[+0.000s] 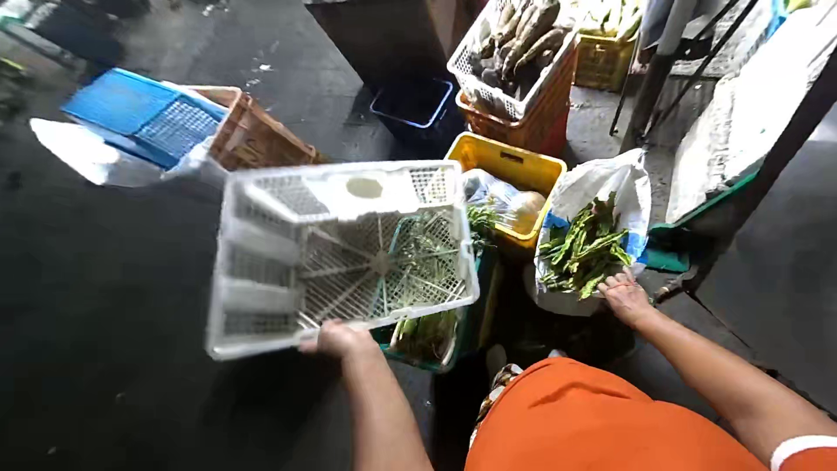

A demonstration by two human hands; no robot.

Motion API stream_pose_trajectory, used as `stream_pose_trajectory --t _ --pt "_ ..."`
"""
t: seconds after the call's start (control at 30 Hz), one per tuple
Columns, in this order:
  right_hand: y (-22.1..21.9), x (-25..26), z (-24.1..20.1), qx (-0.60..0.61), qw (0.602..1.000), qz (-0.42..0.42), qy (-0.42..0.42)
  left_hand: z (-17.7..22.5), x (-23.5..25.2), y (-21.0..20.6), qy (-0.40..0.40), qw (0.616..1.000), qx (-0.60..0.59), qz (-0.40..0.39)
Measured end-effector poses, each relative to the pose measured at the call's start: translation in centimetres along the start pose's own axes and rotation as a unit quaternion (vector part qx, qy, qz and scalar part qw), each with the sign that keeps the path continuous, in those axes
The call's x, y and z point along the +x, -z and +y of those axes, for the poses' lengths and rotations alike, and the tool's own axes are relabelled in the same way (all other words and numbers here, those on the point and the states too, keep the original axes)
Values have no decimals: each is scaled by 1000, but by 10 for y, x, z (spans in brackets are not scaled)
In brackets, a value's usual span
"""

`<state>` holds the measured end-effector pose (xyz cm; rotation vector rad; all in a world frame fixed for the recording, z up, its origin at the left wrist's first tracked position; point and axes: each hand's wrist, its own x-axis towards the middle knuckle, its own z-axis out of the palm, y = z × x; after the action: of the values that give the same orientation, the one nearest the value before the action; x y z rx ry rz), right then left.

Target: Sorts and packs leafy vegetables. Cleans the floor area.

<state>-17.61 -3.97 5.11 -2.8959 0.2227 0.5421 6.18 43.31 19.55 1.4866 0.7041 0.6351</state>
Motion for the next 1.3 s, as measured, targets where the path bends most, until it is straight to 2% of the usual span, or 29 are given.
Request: stream_pose_trajectory --t 0.1,0.17,0.2,0.23,0.3,0.33,0.4,0.5,0.6,0.7,0.83,0.9,0.93,1.0,1.07,1.13,1.17,1.23,1.3 --pt "3 0 15 5 999 -21 25 -68 -13 16 147 985 94 18" --pt "0 0 25 24 999 2 45 -87 -43 21 160 961 223 18" --pt "-2 -2 29 51 997 24 54 -94 -63 23 110 949 297 15" --pt "-3 -6 32 86 993 48 61 -100 -84 25 24 935 354 -13" --pt "3 -17 31 160 982 76 68 -95 -133 20 -149 905 369 -152" --pt "7 -28 27 197 974 82 75 -90 -155 13 -189 884 347 -250" --pt "5 -52 19 242 961 96 95 -86 -188 -18 -194 816 330 -434" --pt "-9 -74 21 276 952 123 52 -91 -221 -104 -153 713 350 -588" --pt "-12 -86 29 279 955 95 -8 -103 -259 -189 -146 623 452 -622" --pt "-13 -88 32 233 969 50 -71 -135 -290 -245 -172 526 562 -615" --pt "-10 -61 18 175 972 -24 -156 -167 -287 -270 -180 398 651 -621" --pt "-17 -45 9 171 971 -19 -164 -163 -268 -264 -174 339 654 -653" --pt "-21 -42 5 180 971 -1 -155 -159 -256 -259 -161 326 643 -674" --pt "-29 -46 3 219 966 38 -130 -145 -237 -246 -107 359 578 -725" --pt "-32 -70 2 247 957 82 -129 -107 -234 -228 10 430 488 -760" --pt "-30 -106 0 250 946 140 -153 -68 -241 -199 122 496 421 -750" --pt "-24 -121 1 248 939 169 -171 -49 -245 -188 146 504 405 -748" --pt "-6 -138 5 244 926 206 -201 -19 -250 -178 137 497 381 -768" --pt "11 -137 1 248 924 207 -207 -8 -237 -190 81 504 376 -773"
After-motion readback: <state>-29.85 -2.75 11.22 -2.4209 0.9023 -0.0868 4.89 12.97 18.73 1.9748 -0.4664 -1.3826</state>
